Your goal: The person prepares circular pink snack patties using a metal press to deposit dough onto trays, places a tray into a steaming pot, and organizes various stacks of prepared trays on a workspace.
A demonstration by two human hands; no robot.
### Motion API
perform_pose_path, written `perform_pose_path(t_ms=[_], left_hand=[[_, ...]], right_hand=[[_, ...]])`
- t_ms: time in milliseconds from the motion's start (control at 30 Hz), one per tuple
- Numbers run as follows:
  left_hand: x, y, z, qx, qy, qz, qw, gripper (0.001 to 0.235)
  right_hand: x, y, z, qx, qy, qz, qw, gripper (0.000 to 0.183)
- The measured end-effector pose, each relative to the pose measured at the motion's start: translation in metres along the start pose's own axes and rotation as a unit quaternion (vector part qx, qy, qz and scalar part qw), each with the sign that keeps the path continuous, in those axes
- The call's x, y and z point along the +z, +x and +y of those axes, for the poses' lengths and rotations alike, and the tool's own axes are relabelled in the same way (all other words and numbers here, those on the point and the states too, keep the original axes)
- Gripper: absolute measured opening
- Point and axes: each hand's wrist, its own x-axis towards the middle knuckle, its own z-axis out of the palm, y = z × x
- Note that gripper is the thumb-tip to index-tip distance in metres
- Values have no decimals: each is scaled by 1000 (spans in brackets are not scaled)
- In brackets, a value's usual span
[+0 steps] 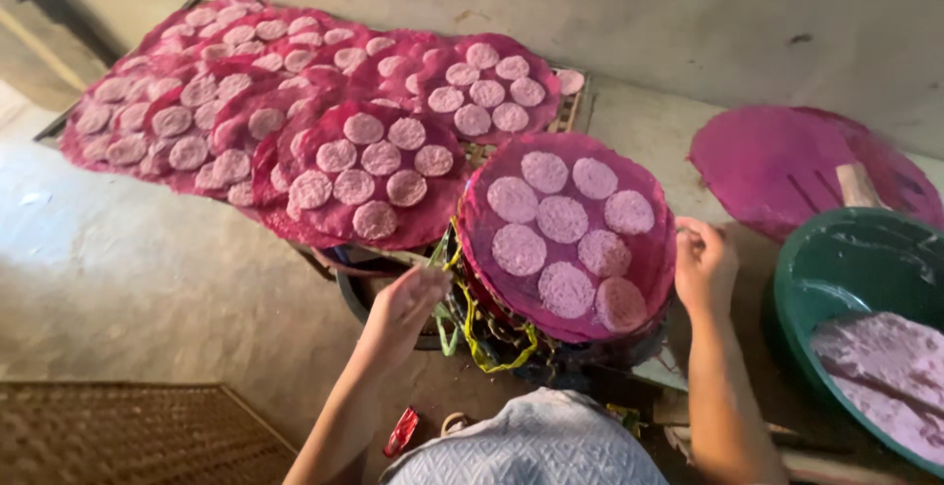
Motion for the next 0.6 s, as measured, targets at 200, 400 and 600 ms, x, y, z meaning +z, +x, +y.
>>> perform_pose_path(t_ms=[200, 400, 600], left_hand=[[-6, 78, 16, 75, 279, 99, 952, 29], [7, 130, 2, 21, 398, 84, 913, 31], [11, 156, -16, 34, 414, 84, 906, 26]], right_hand=[[29, 50, 42, -119, -208, -60, 969, 15], [42, 57, 46, 13, -256, -147, 955, 19], [44, 62, 68, 37, -239, -135, 961, 24]])
